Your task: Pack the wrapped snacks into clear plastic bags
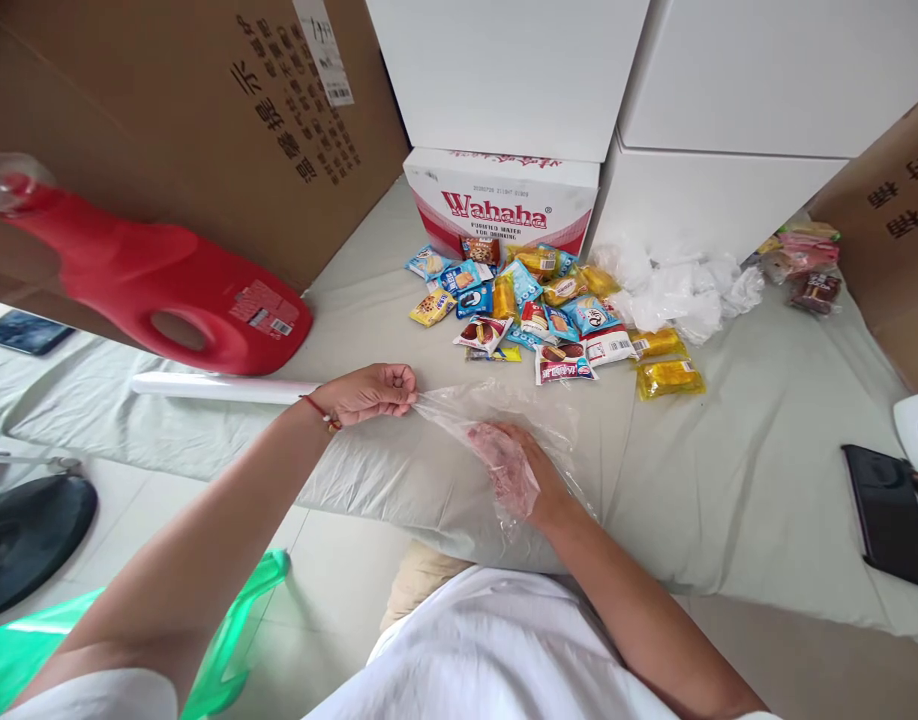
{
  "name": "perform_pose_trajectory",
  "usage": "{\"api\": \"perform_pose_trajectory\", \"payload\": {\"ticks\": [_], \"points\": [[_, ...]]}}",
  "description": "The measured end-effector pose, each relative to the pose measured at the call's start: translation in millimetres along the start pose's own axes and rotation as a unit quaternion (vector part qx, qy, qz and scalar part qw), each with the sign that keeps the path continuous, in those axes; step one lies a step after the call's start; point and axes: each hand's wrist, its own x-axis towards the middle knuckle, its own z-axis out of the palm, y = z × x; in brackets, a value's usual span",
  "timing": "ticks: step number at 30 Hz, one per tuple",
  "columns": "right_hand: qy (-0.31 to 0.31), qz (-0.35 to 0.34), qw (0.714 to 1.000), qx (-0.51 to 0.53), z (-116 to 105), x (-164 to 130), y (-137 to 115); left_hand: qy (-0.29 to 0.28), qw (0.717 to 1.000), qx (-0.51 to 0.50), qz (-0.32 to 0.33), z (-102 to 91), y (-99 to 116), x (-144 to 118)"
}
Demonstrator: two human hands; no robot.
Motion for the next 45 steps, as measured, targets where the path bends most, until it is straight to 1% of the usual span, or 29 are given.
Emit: {"api": "perform_pose_trajectory", "payload": {"ticks": [4, 7, 11, 14, 17, 19, 21, 23, 24, 25, 27, 29, 31, 34, 38, 40, 45], "points": [[-0.008, -0.034, 0.999, -0.030, -7, 1, -5, 0.012, 0.998, 0.055, -0.008, -8.2, 8, 8], [-0.022, -0.070, 0.997, -0.038, -15, 3, -9, 0.032, 0.996, 0.079, -0.022, -7.5, 11, 13], [-0.064, -0.121, 0.991, -0.012, -27, 7, -15, 0.068, 0.993, 0.093, -0.022, -5.6, 14, 19], [-0.106, -0.152, 0.983, 0.010, -33, 11, -21, 0.121, 0.987, 0.105, -0.014, -3.9, 14, 22], [-0.140, -0.154, 0.978, 0.009, -35, 16, -27, 0.199, 0.972, 0.123, -0.001, 2.9, 7, 20], [-0.147, -0.142, 0.979, 0.003, -35, 18, -29, 0.258, 0.956, 0.137, 0.010, 12.2, -3, 14], [-0.152, -0.126, 0.980, 0.001, -35, 19, -31, 0.308, 0.939, 0.153, 0.019, 25.8, -15, 5], [-0.158, -0.116, 0.981, -0.001, -35, 19, -31, 0.341, 0.922, 0.181, 0.024, 42.9, -27, -3], [-0.159, -0.114, 0.981, -0.003, -35, 18, -31, 0.344, 0.919, 0.191, 0.026, 52.0, -31, -6], [-0.156, -0.114, 0.981, -0.005, -35, 18, -31, 0.338, 0.921, 0.192, 0.028, 61.0, -35, -8], [-0.146, -0.119, 0.982, -0.010, -34, 18, -30, 0.297, 0.941, 0.156, 0.036, 76.1, -40, -6], [-0.135, -0.124, 0.983, -0.018, -34, 18, -30, 0.257, 0.960, 0.100, 0.050, 84.0, -41, 1], [-0.128, -0.123, 0.984, -0.028, -35, 17, -29, 0.256, 0.962, 0.072, 0.066, 84.2, -40, 10], [-0.108, -0.121, 0.986, -0.039, -40, 14, -26, 0.288, 0.952, 0.069, 0.080, 76.3, -39, 18], [-0.074, -0.146, 0.985, -0.049, -48, 6, -20, 0.307, 0.945, 0.075, 0.087, 68.6, -41, 21], [-0.084, -0.163, 0.982, -0.049, -52, 2, -18, 0.312, 0.943, 0.079, 0.088, 68.2, -42, 22], [-0.161, -0.228, 0.960, -0.024, -50, -6, -26, 0.322, 0.940, 0.088, 0.077, 70.1, -40, 29]]}}
